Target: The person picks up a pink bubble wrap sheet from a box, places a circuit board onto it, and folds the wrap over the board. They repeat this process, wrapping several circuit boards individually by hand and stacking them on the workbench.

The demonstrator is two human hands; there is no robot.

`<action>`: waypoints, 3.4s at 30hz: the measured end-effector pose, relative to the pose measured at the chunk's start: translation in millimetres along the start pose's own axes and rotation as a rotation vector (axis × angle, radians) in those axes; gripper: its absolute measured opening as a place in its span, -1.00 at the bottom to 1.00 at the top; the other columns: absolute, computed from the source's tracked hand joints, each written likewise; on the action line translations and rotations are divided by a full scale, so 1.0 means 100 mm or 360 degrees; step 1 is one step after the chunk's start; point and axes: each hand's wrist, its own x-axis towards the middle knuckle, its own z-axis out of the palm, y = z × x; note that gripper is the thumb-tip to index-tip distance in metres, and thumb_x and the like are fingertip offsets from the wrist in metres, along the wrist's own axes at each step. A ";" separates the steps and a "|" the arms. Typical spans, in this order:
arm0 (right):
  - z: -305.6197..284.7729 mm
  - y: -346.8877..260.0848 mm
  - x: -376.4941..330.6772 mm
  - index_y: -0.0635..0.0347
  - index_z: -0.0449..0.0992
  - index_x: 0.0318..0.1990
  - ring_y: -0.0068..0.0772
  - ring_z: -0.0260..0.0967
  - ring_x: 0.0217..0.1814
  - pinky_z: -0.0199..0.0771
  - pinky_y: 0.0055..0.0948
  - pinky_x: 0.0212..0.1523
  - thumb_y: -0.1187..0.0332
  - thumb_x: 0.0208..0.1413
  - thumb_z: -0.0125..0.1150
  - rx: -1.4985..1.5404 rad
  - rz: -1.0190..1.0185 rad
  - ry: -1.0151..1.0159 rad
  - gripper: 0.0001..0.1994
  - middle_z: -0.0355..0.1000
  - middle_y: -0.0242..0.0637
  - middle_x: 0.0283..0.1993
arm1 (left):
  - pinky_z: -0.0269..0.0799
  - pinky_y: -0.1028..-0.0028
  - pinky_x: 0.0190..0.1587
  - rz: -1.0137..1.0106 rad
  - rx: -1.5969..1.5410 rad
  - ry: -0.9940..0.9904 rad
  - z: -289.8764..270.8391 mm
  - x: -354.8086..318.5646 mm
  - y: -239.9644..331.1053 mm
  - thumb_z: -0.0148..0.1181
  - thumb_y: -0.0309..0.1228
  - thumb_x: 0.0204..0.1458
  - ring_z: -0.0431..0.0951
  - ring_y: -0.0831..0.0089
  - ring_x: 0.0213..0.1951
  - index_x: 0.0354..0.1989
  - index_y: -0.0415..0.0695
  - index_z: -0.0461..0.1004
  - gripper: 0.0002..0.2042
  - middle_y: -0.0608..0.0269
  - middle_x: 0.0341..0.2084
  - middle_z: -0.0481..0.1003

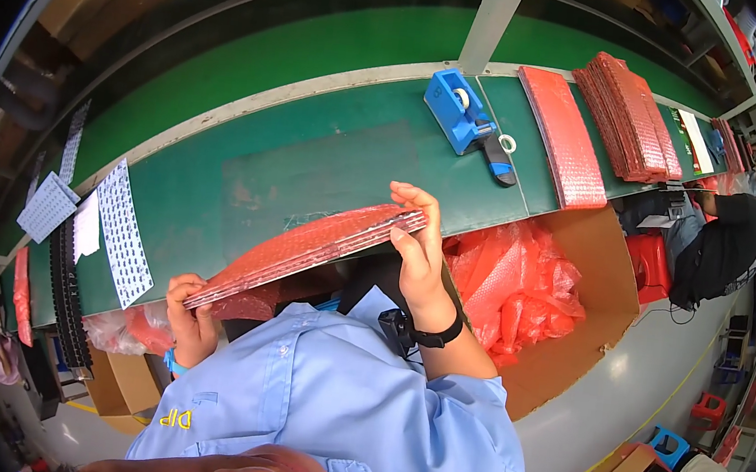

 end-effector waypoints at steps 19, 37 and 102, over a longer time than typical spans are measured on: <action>-0.43 0.17 0.42 0.27 0.37 0.05 -0.31 0.38 0.06 0.35 -0.32 0.10 0.28 -0.15 0.48 -0.0225 0.0216 -0.0691 -0.41 0.43 -0.10 0.00 | 0.36 0.42 -0.27 -0.0049 -0.0068 0.0061 -0.06 0.06 -0.01 0.06 -0.57 0.12 0.41 0.34 -0.33 -0.13 -0.21 0.26 -0.83 0.07 -0.28 0.37; -0.15 -2.66 0.99 0.36 0.39 -0.02 -0.32 0.34 -0.18 0.30 -0.32 -0.11 0.34 -0.18 0.43 -0.0742 -0.1024 -0.0690 -0.47 0.42 -0.14 -0.17 | 0.46 0.49 -0.44 -0.0764 0.0508 0.0782 -0.57 -0.41 -0.52 0.27 -0.54 -0.07 0.54 0.44 -0.54 -0.38 -0.19 0.53 -0.92 0.20 -0.46 0.56; 1.61 0.11 0.48 0.03 0.47 0.05 0.01 0.28 0.21 0.61 -0.17 -0.13 0.33 -0.14 0.25 -0.2282 -0.1039 -0.1905 -0.53 0.34 -0.23 0.21 | 0.51 0.56 -0.11 -0.1124 -0.1513 -0.0946 0.16 -0.63 -0.73 0.19 -0.66 0.02 0.58 0.57 -0.22 -0.15 -0.37 0.55 -0.80 0.19 -0.28 0.62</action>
